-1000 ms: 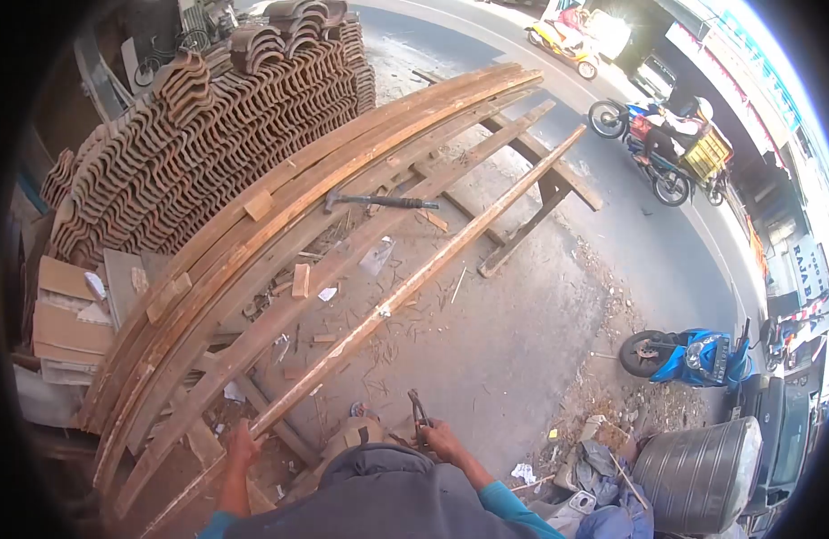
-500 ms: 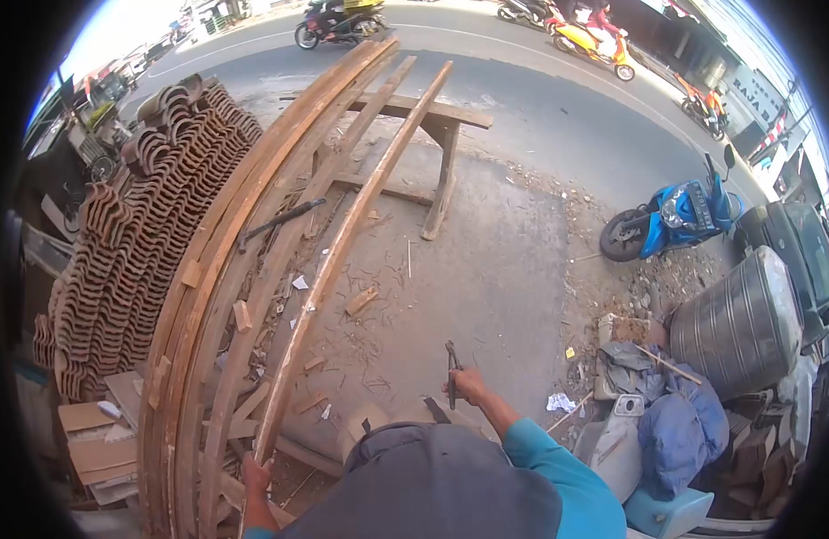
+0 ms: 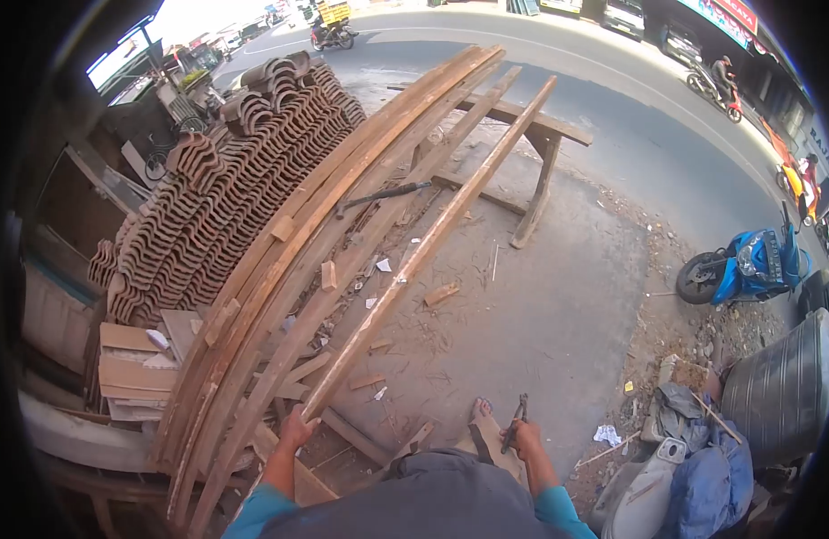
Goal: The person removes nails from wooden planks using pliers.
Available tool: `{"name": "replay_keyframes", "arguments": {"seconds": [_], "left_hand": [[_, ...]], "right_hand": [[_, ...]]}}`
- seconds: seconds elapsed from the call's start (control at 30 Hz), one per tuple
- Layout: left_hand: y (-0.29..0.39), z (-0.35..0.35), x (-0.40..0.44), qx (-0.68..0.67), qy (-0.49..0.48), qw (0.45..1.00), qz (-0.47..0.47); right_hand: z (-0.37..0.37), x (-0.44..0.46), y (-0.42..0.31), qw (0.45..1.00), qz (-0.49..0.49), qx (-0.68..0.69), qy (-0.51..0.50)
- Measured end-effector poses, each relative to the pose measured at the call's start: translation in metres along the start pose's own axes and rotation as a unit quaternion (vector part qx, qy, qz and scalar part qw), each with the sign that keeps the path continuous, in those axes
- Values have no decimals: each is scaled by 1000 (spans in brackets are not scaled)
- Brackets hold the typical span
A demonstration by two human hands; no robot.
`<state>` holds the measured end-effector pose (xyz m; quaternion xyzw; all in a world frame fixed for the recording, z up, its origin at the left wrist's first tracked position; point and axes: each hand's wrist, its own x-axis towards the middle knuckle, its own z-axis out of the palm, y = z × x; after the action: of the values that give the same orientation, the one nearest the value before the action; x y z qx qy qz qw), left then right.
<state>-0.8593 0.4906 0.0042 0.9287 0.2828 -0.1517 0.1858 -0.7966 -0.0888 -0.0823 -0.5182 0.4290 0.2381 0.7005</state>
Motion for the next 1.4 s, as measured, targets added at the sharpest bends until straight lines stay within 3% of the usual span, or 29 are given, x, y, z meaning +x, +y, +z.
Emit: {"name": "replay_keyframes", "arguments": {"seconds": [0.1,0.2,0.43,0.53,0.57,0.6,0.63,0.7,0.8,0.87,0.97,1.07,1.13,1.2,1.27,1.4], "left_hand": [[15,-8,-5,7,-37,999,-38],[15,-3,0,43,-46,998,-4],[141,-16,-2,-24,-97,995,25],[163,16,29,-50,-59,994,81],[185,-28,8,-72,-100,989,84],[163,-4,29,-100,13,979,180],[155,-19,23,-114,45,975,186],[118,-47,13,-185,-6,972,143],[35,-69,-20,-138,-83,978,129],[-39,-36,-36,-124,-126,980,93],[-76,-18,-51,-144,-142,977,60],[-93,-1,-47,-156,-83,984,25],[-102,16,-40,-65,65,994,52],[-113,23,-31,-53,35,997,34],[-116,25,-31,-116,-138,983,-35],[-86,-2,-65,-146,-104,983,-38]], "right_hand": [[-4,-13,38,999,5,-47,-21],[3,-36,49,996,-27,-63,-59],[-2,-63,54,993,-58,-89,-57],[-2,-72,56,993,-61,-78,-57],[-5,-79,55,992,-64,-101,-51],[-5,-81,53,991,-52,-114,-44],[-3,-89,50,989,-61,-124,-55],[4,-106,45,986,-76,-132,-68],[7,-102,50,987,-61,-130,-69],[13,-109,49,985,-50,-148,-76],[34,-107,40,977,-49,-181,-101],[67,-111,32,964,-53,-223,-134],[91,-117,26,947,-77,-256,-180],[112,-125,23,938,-88,-272,-198],[129,-137,23,930,-97,-283,-213],[152,-149,26,907,-94,-314,-265]]}}
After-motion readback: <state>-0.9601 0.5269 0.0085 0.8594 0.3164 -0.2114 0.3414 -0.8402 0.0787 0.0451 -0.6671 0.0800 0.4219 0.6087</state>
